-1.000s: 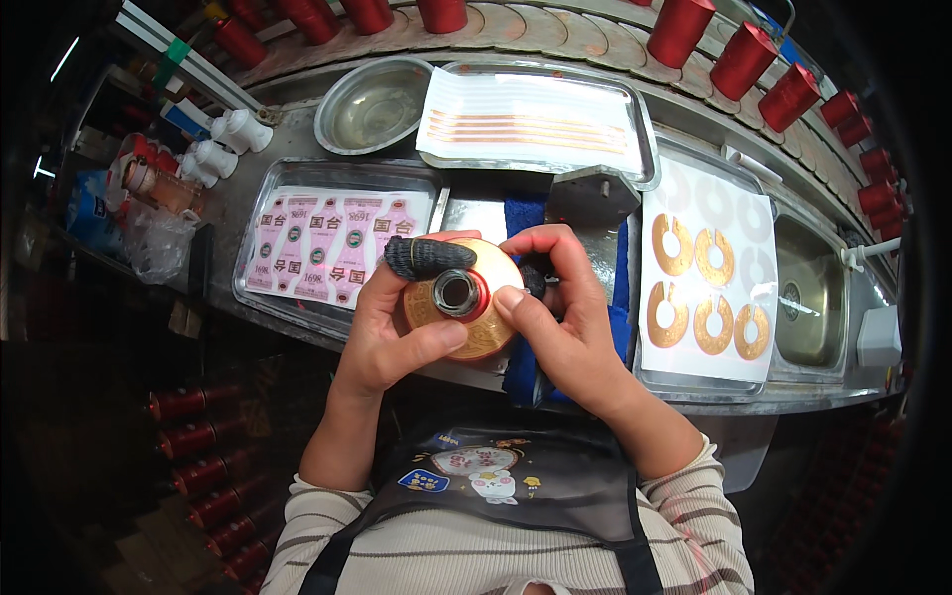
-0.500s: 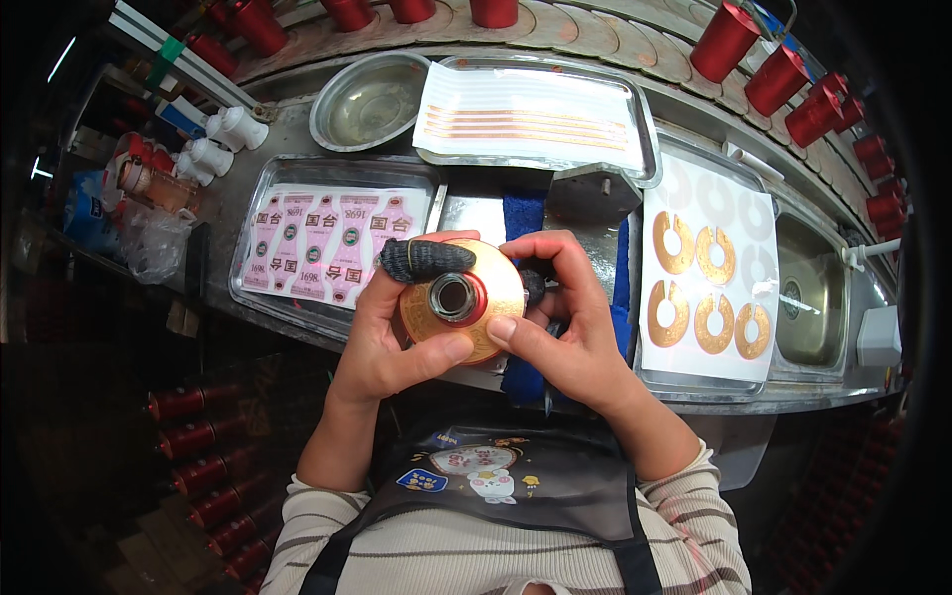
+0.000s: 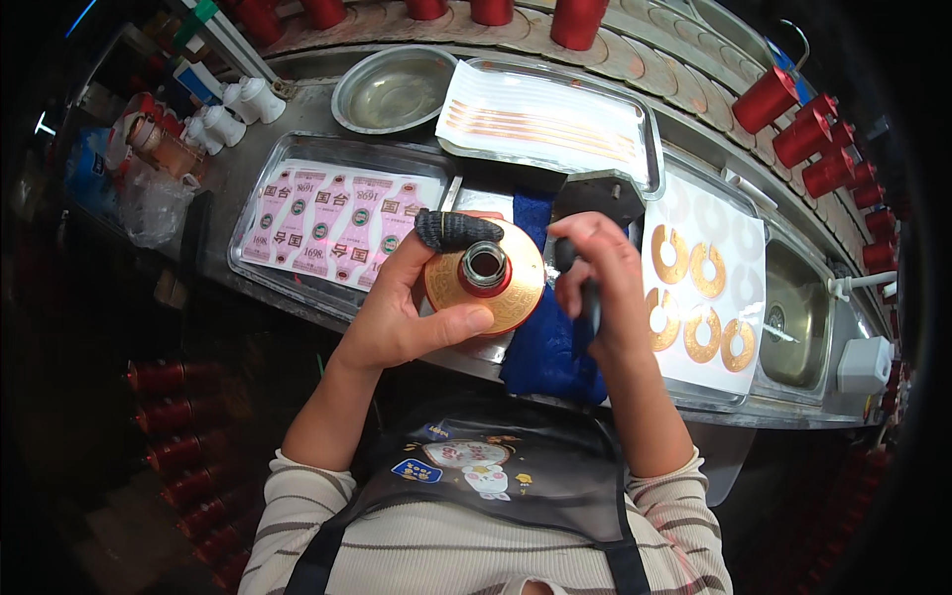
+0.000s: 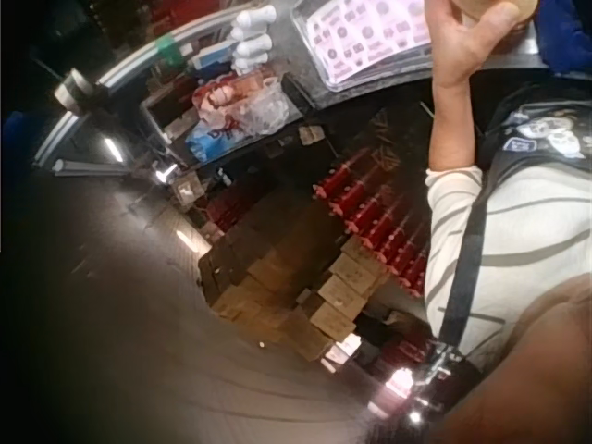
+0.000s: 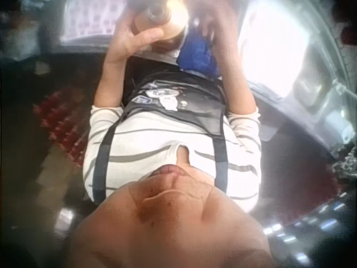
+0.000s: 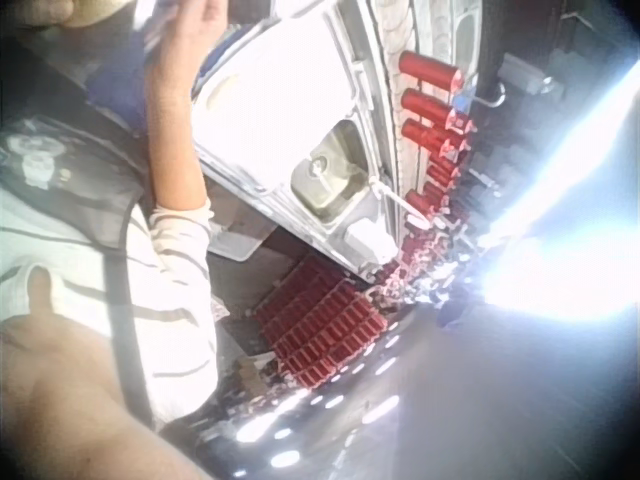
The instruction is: The person applies gold circular stickers to the necks of red cylindrical containers and smooths them with a cloth. The person also wipes the container bodies with a blue cloth and places finished units on a nearby table.
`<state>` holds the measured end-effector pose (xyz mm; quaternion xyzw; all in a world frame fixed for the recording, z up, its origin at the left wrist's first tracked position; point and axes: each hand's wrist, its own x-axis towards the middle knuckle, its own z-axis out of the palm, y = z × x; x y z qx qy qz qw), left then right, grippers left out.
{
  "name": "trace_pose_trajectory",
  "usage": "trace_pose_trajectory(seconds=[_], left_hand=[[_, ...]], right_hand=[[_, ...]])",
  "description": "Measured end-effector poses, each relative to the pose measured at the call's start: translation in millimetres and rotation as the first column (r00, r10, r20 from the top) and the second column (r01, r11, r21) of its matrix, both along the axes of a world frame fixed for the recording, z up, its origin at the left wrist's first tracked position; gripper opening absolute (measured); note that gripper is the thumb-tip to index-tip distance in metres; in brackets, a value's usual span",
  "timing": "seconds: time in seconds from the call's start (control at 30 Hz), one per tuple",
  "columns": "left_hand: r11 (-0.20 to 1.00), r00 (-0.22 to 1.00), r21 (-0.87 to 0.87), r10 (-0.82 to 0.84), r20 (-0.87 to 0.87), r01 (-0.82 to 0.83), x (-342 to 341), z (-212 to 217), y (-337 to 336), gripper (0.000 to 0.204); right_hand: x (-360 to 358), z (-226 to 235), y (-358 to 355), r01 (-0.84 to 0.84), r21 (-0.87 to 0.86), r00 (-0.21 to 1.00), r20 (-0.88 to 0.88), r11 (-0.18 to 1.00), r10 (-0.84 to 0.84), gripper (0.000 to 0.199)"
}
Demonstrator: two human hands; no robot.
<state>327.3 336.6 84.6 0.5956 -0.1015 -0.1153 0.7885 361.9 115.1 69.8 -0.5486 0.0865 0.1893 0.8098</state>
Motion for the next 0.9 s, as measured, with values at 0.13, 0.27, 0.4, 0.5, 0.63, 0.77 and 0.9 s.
trace_pose_trajectory(seconds=[0.13,0.27,0.4,0.5,0.63,0.77,0.9], left_hand=[[0.997,0.998,-0.053,-0.058,0.014,0.058,1,-4,1,0.074],[0.997,1.0,-0.071,-0.021,-0.021,0.019,-4,-2,2,0.073],[0.997,0.997,-0.078,-0.025,-0.076,0.019,-3,0,2,0.067],[1.0,0.997,-0.026,-0.006,-0.083,0.004,-2,1,1,0.061],[0.999,0.997,-0.025,0.024,-0.079,-0.026,-3,2,0,0.057],[0.999,0.995,-0.041,0.026,-0.098,-0.03,-3,5,0,0.056],[0.998,0.995,-0.04,0.036,-0.098,-0.04,-3,4,-2,0.056]], right_hand=[[-1,-2,-32,0.234,0.268,0.966,-0.17,0.935,-0.193,0.026],[-50,48,1,0.121,-0.162,0.954,0.292,0.979,-0.069,0.037],[-46,55,1,0.089,-0.141,0.974,0.22,0.986,-0.056,0.032],[-47,58,8,0.079,-0.273,0.966,0.26,0.959,-0.005,0.027],[-47,54,15,0.12,-0.38,0.914,0.403,0.917,0.048,0.023],[-35,56,6,0.057,-0.295,0.965,0.26,0.954,0.023,0.016],[-19,38,6,-0.113,-0.395,0.972,0.146,0.912,0.184,0.018]])
